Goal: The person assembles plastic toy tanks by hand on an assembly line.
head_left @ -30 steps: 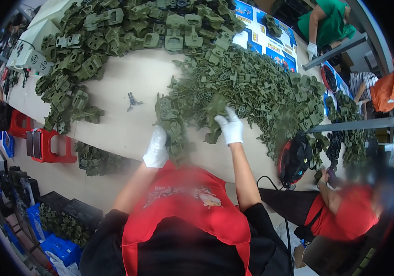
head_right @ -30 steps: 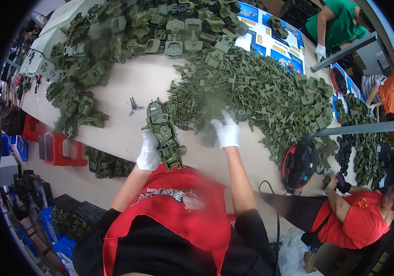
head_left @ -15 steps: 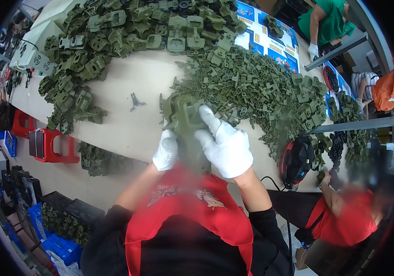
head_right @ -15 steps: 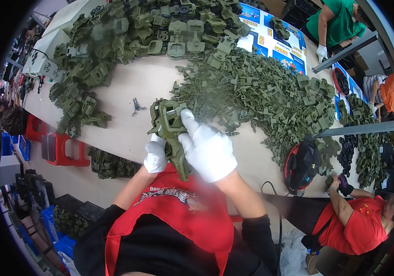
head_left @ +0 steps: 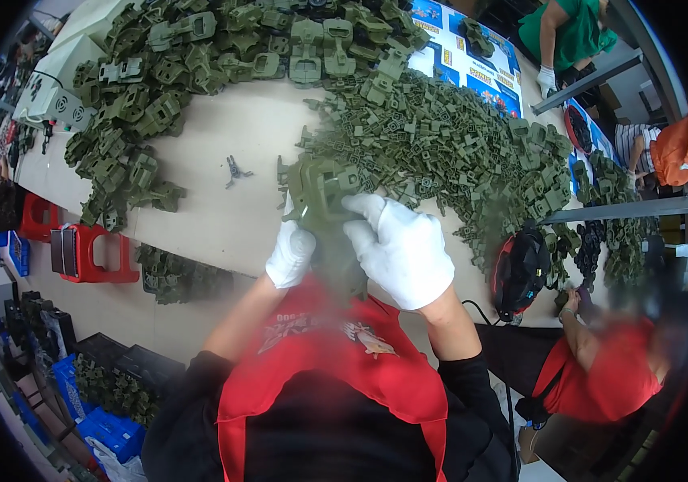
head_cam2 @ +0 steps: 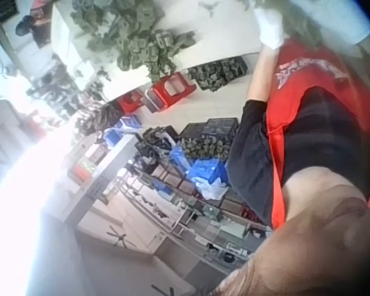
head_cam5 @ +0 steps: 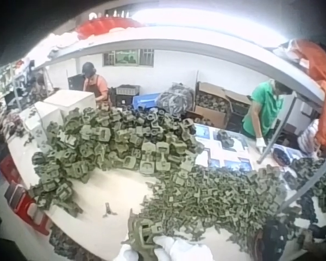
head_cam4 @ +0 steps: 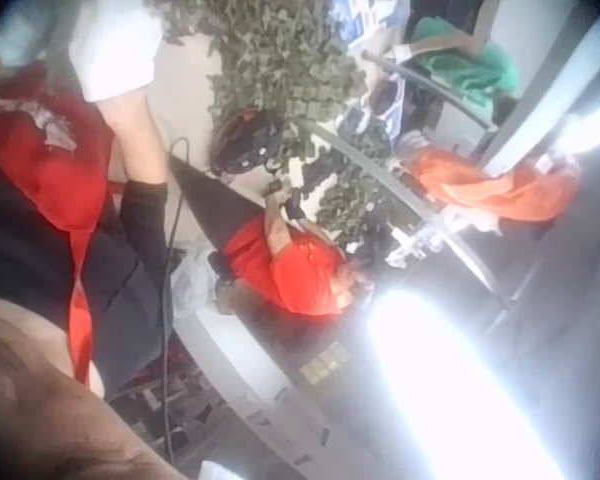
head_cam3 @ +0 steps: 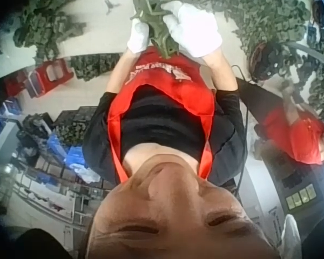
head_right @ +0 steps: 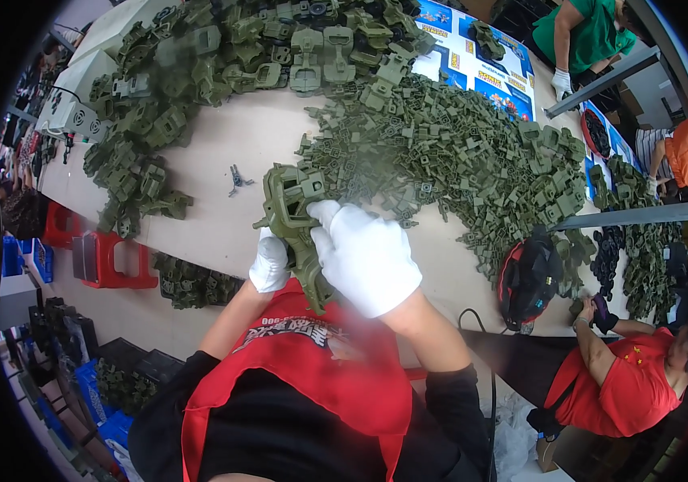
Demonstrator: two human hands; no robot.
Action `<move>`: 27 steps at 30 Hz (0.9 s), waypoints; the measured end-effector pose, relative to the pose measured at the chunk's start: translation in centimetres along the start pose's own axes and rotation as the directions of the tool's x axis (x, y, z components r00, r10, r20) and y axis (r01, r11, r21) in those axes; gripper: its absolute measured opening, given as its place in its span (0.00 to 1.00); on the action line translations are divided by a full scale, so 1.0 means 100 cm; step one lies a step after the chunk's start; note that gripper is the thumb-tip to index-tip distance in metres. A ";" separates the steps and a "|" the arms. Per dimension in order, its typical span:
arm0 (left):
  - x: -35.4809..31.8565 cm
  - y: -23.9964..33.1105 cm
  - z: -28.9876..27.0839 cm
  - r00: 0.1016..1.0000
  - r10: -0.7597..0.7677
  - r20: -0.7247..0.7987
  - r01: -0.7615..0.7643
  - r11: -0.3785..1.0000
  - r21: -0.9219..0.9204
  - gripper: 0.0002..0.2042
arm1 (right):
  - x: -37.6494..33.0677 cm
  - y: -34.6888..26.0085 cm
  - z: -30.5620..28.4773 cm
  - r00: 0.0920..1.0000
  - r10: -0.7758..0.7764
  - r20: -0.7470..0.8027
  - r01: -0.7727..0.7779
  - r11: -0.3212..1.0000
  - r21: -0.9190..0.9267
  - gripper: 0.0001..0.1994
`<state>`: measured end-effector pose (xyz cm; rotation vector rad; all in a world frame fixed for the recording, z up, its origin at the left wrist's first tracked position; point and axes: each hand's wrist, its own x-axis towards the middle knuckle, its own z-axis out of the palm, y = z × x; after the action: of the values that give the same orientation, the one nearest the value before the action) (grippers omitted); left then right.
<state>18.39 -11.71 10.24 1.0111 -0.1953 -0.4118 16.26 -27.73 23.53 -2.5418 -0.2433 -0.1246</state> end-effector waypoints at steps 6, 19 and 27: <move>0.002 -0.002 -0.001 0.999 0.026 -0.040 -0.026 1.000 -0.003 0.56 | 0.006 -0.006 -0.004 0.999 0.032 -0.027 -0.032 0.999 -0.008 0.10; 0.002 0.003 0.015 0.997 -0.041 -0.060 0.036 0.996 -0.076 0.54 | 0.021 0.014 0.005 0.992 0.120 0.034 -0.123 0.983 0.137 0.10; 0.013 0.025 0.032 0.994 -0.108 0.013 0.109 0.979 -0.172 0.33 | 0.035 0.032 0.026 0.998 -0.062 -0.016 0.063 0.993 0.100 0.14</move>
<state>19.11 -13.61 14.03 0.8529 -0.1060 -0.5215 20.38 -28.43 20.15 -2.4333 -0.3168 -0.1488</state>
